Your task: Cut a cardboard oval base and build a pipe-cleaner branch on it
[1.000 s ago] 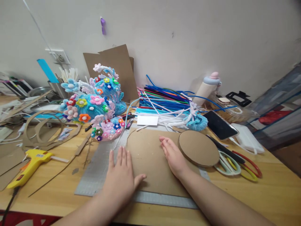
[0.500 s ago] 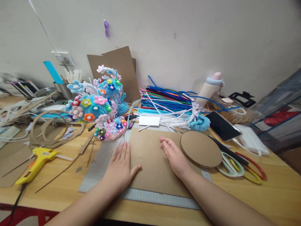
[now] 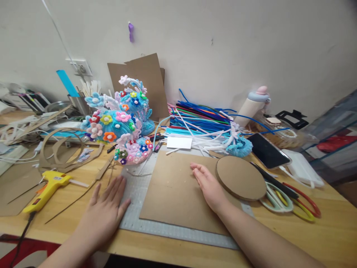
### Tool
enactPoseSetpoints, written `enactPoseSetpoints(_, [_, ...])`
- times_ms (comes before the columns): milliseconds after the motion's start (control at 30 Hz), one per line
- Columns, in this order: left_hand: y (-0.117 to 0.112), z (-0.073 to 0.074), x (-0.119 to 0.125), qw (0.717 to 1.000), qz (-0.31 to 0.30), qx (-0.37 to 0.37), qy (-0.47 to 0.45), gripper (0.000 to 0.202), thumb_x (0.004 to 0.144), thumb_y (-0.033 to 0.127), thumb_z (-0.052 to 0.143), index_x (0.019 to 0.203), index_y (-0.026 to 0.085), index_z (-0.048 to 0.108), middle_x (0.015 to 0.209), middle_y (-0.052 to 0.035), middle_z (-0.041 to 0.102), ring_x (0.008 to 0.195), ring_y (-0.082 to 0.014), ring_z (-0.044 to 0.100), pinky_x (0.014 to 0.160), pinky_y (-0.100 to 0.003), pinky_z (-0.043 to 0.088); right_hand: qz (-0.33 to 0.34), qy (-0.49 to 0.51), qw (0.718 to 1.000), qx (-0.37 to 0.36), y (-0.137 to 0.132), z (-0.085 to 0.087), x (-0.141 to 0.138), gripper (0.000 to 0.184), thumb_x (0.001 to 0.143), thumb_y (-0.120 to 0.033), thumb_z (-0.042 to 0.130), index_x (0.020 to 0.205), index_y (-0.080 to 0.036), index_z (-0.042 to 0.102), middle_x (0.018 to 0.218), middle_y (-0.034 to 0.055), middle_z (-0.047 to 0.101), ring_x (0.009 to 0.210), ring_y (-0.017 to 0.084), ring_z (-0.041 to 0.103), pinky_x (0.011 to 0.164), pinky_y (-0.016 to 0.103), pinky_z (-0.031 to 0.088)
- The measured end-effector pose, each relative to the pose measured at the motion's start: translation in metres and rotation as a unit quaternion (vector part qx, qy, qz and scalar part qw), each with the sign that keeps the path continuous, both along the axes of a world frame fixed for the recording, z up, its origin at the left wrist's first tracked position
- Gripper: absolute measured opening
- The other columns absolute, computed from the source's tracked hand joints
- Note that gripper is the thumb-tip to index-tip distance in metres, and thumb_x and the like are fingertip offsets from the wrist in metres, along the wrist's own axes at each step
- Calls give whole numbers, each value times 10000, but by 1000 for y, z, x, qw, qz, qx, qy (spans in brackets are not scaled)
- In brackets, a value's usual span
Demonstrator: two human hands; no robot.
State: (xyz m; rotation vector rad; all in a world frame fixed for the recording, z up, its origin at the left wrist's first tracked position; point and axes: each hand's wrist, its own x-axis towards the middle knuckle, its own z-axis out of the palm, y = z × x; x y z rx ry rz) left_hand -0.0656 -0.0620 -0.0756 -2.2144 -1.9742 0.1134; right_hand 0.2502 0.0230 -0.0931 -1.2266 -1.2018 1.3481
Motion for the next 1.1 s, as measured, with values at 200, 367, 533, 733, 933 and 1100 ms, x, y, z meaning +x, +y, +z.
enactPoseSetpoints(200, [31,5,-27,997,70,19,7,568,903,342,227,1385,98,404,1453,-117,384,1363,-279,305,1122,-543,34,-7,-26,1000,-7,-2,10,-3,403,809,-580,520,1042,-258,589,1261,41,559,1178,256,470,1006,411,342])
enactPoseSetpoints(367, [45,18,-12,984,108,138,3,553,938,308,196,1412,54,330,1498,-144,287,1397,-270,219,1119,-536,-50,-11,-41,999,-8,-3,14,-4,422,801,-590,517,1047,-256,597,1207,43,587,1104,262,509,966,426,377])
enactPoseSetpoints(533, [23,8,18,998,-28,42,-29,563,911,444,314,1417,201,355,1458,-57,381,1366,-251,306,1137,-506,-15,-8,-39,999,0,-2,9,-3,407,804,-583,519,1042,-261,598,1219,35,583,1129,249,495,984,406,360])
enactPoseSetpoints(733, [30,4,-2,995,69,72,21,654,890,479,251,1349,53,439,1425,-161,414,1360,-281,312,1136,-492,-2,-4,-44,999,-11,-3,13,-4,430,800,-595,516,1055,-257,585,1218,44,579,1137,261,491,981,414,362])
enactPoseSetpoints(933, [23,11,11,996,23,88,-4,613,913,461,248,1438,152,307,1496,-78,299,1404,-255,202,1131,-505,-54,5,-47,999,-21,-4,20,-5,437,792,-612,508,1043,-260,574,1265,45,554,1158,271,480,996,419,348])
enactPoseSetpoints(1100, [12,7,20,1000,-18,-9,-20,595,897,508,314,1429,242,328,1473,-22,341,1377,-244,281,1136,-502,-40,4,-50,999,-17,-4,19,-5,448,783,-625,509,1029,-257,581,1260,47,565,1148,266,497,1008,423,349])
